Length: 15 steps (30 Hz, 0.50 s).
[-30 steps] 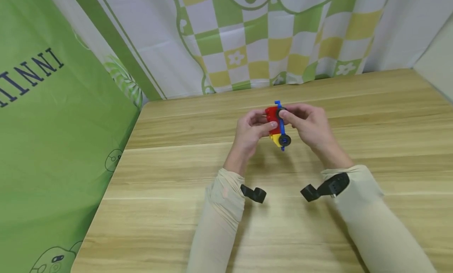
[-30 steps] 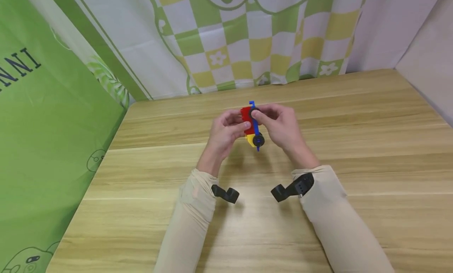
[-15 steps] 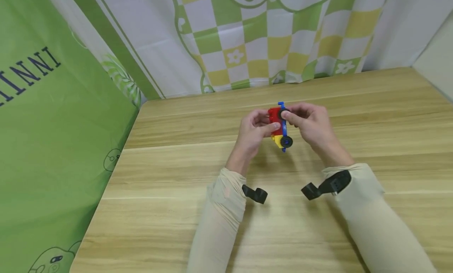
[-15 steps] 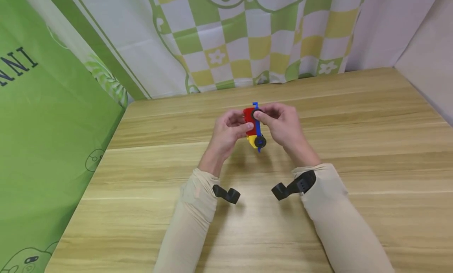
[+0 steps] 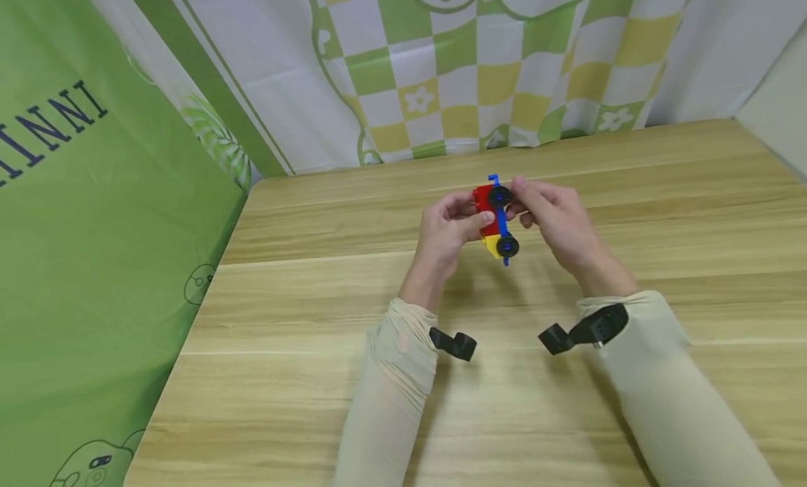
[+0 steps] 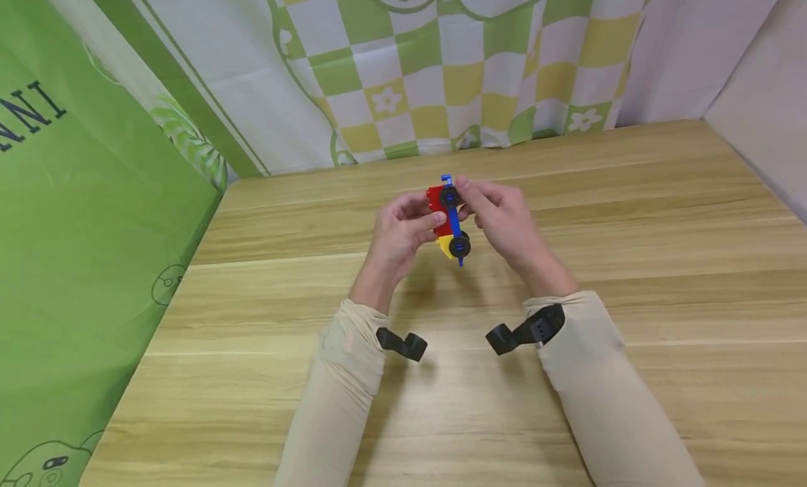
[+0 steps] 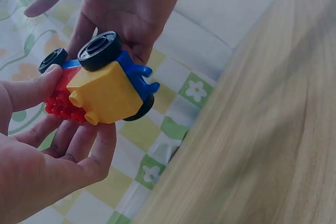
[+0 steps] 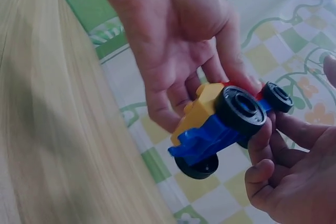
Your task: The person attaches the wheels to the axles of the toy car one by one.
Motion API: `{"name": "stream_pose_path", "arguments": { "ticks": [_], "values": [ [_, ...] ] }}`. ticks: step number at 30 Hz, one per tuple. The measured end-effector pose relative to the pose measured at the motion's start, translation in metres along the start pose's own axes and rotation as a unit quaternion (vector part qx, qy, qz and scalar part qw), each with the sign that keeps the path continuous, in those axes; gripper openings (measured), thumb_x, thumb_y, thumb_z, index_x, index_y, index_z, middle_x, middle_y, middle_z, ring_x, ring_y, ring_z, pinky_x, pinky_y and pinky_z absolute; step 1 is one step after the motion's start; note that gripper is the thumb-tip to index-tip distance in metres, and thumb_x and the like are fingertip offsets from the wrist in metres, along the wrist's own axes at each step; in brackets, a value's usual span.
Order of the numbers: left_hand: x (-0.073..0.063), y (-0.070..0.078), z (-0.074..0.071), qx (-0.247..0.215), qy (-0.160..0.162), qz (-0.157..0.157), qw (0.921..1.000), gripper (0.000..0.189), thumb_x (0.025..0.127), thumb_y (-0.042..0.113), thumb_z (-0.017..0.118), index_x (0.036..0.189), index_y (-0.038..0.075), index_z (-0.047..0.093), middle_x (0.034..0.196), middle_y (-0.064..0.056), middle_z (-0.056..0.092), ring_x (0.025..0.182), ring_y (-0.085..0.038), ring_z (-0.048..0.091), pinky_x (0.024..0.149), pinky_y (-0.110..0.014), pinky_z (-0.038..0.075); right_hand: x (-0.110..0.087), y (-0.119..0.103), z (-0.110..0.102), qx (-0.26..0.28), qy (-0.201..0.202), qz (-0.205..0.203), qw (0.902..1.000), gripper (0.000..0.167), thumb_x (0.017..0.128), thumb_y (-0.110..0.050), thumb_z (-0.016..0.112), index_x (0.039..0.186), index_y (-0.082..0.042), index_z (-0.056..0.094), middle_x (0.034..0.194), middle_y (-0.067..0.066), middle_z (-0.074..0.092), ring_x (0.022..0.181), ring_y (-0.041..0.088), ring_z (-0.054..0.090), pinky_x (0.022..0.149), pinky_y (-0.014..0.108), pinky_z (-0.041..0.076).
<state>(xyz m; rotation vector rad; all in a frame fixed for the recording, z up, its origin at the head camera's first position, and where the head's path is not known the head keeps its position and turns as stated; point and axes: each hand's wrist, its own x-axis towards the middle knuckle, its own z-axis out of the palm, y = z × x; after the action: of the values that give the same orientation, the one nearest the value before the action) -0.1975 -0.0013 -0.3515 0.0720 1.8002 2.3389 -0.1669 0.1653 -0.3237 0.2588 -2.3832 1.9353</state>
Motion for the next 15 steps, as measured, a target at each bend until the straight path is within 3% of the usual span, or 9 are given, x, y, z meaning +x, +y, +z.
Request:
{"name": "stream_pose_path", "arguments": {
  "ticks": [4, 10, 15],
  "values": [
    [-0.003, 0.002, 0.0, 0.011, 0.001, 0.003, 0.9999, 0.034, 0.086, -0.011, 0.071, 0.118, -0.008, 0.064, 0.089, 0.0, 0.063, 0.081, -0.012, 0.062, 0.064, -0.02, 0.059, -0.001, 0.003, 0.002, 0.009, 0.003, -0.012, 0.9999, 0.052, 0.108, -0.037, 0.044, 0.116, 0.01, 0.065, 0.08, -0.01, 0.063, 0.087, 0.015, 0.052, 0.073, 0.022, 0.042],
    [-0.005, 0.0, 0.0, 0.027, 0.011, 0.023, 0.9993, 0.035, 0.08, -0.017, 0.073, 0.114, -0.009, 0.065, 0.084, 0.0, 0.064, 0.071, -0.012, 0.06, 0.055, -0.02, 0.055, -0.002, 0.007, 0.007, 0.037, 0.005, -0.004, 0.9993, 0.04, 0.107, -0.035, 0.047, 0.102, -0.002, 0.069, 0.082, -0.011, 0.063, 0.083, 0.012, 0.052, 0.072, 0.02, 0.044],
    [-0.001, -0.006, -0.002, 0.035, 0.005, 0.024, 0.9991, 0.037, 0.08, -0.015, 0.075, 0.115, -0.006, 0.067, 0.088, -0.001, 0.067, 0.073, -0.012, 0.064, 0.058, -0.021, 0.057, 0.003, 0.012, 0.012, 0.033, 0.022, 0.013, 0.9991, 0.036, 0.104, -0.035, 0.056, 0.108, -0.001, 0.07, 0.079, -0.015, 0.064, 0.076, 0.007, 0.055, 0.069, 0.018, 0.047]
  ]
}}
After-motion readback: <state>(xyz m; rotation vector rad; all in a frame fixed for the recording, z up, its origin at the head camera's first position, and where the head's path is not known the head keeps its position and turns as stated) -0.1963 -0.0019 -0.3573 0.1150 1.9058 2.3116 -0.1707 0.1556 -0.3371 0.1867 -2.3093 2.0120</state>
